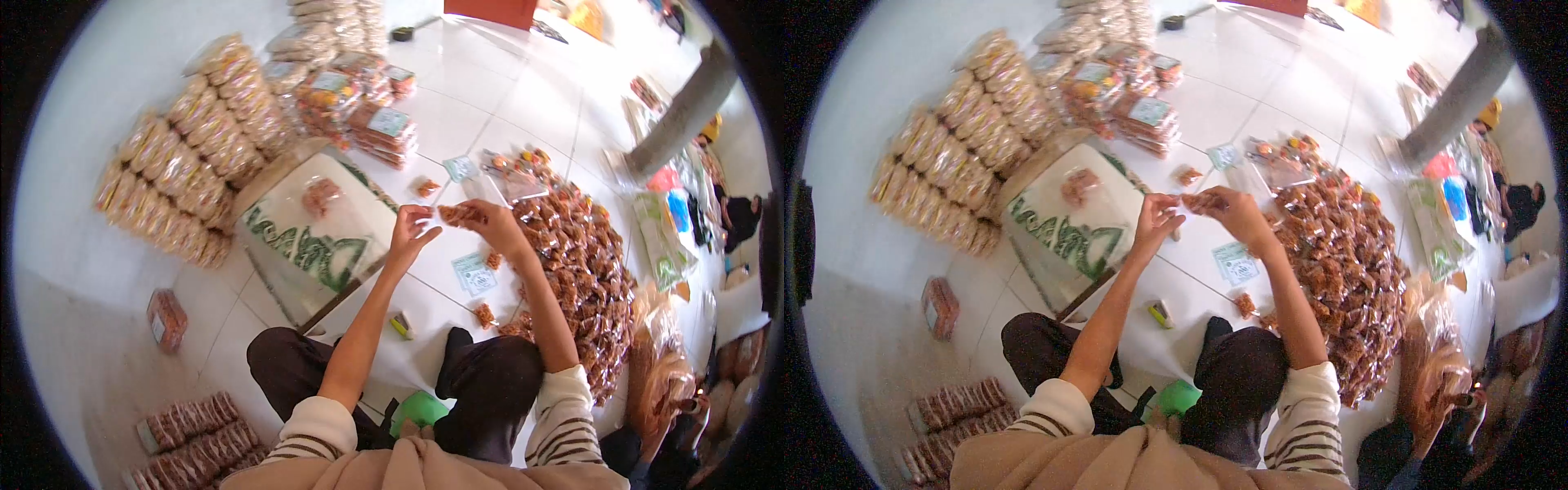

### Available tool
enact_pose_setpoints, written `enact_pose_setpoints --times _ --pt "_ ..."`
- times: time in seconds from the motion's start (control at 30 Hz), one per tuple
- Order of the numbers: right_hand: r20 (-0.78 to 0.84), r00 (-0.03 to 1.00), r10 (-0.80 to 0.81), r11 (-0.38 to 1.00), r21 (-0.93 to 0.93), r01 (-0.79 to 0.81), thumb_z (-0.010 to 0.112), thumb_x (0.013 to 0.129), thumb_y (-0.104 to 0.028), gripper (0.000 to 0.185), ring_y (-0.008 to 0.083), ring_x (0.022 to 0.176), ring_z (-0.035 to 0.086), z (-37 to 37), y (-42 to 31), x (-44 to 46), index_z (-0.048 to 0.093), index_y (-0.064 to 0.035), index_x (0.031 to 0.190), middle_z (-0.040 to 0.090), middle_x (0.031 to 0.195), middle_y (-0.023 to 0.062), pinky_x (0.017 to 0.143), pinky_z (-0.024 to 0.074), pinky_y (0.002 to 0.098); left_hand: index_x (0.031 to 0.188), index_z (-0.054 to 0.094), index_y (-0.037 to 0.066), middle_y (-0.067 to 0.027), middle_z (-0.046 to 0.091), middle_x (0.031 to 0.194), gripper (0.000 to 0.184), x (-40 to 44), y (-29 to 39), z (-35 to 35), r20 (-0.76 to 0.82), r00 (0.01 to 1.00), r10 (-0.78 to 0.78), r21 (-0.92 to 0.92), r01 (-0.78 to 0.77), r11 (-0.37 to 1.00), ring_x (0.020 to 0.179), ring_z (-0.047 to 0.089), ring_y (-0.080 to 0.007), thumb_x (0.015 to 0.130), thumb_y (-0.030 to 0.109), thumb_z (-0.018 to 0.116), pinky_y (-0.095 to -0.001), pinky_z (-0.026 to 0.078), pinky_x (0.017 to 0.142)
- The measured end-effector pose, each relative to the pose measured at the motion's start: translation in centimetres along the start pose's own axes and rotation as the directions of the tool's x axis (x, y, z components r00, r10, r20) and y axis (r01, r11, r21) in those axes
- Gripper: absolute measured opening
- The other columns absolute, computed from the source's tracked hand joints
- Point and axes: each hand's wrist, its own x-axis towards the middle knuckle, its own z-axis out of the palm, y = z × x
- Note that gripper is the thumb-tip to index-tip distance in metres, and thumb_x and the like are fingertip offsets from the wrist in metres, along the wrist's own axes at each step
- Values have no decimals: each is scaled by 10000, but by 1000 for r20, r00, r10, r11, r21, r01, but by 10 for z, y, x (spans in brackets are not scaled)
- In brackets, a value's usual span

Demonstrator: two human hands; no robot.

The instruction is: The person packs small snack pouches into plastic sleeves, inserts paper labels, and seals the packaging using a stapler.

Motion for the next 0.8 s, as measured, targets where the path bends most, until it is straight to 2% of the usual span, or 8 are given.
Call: enact_pose_setpoints --times 0.07,0.17,0.23,0.43,0.5,0.53,0.6,0.8 --pt "-20 1000 6 1000 -24 -7 627 770 -141 282 190 728 623 5 -32 9 581 -4 1011 642 836 130 669 483 305 1100 419 75 -62 473 1077 504 -13 13 -41 -70 991 115 327 -86 941 1040 446 -198 711 215 706 -384 336 914" --pt "-35 999 22 971 240 -13 593 797 -109 305 168 776 627 24 -51 10 530 63 1041 640 851 135 685 496 265 1162 390 73 -103 428 1147 618 -48 15 -92 -149 971 185 559 -71 826 1110 394 -227 688 305 712 -417 303 943" --pt "-21 998 68 894 445 -51 554 835 -117 323 200 827 622 36 -65 0 489 88 1076 614 927 156 719 506 270 1210 363 71 -130 398 1172 739 -73 2 -117 -112 925 364 810 -127 573 1143 344 -283 652 406 713 -449 257 953" --pt "-326 812 485 420 901 111 515 866 -133 272 213 976 550 149 -64 -61 463 22 1083 532 1072 116 862 449 346 1186 359 116 -138 292 1241 746 -125 -12 -97 -150 953 262 914 33 405 1178 266 -324 578 314 744 -551 206 920" --pt "-135 806 576 143 988 63 464 854 -55 246 196 955 549 189 -26 -74 471 17 1089 541 1062 95 849 450 333 1103 388 125 -124 287 1236 591 -128 -16 -94 -186 959 215 928 99 360 1175 257 -330 612 205 708 -561 222 920" --pt "-72 666 742 74 997 25 437 846 -27 258 205 940 553 210 -7 -75 487 22 1095 546 1055 102 834 460 334 1103 388 125 -124 287 1236 591 -129 -19 -95 -194 959 206 926 110 361 1175 257 -330 612 205 708 -561 222 920" --pt "-1 575 818 26 999 -35 405 852 -45 291 233 1018 522 230 8 -82 461 36 1126 531 1094 131 899 440 364 1037 429 128 -122 328 1184 463 -124 -22 -98 -162 939 303 941 56 333 1122 304 -332 646 161 674 -517 269 900" --pt "164 737 655 -27 981 -194 422 848 -12 301 233 988 542 241 24 -86 466 52 1139 532 1096 129 892 439 354 843 516 108 -107 415 1011 180 -111 -17 -93 -211 910 357 937 84 340 962 384 -290 715 147 636 -434 300 828"
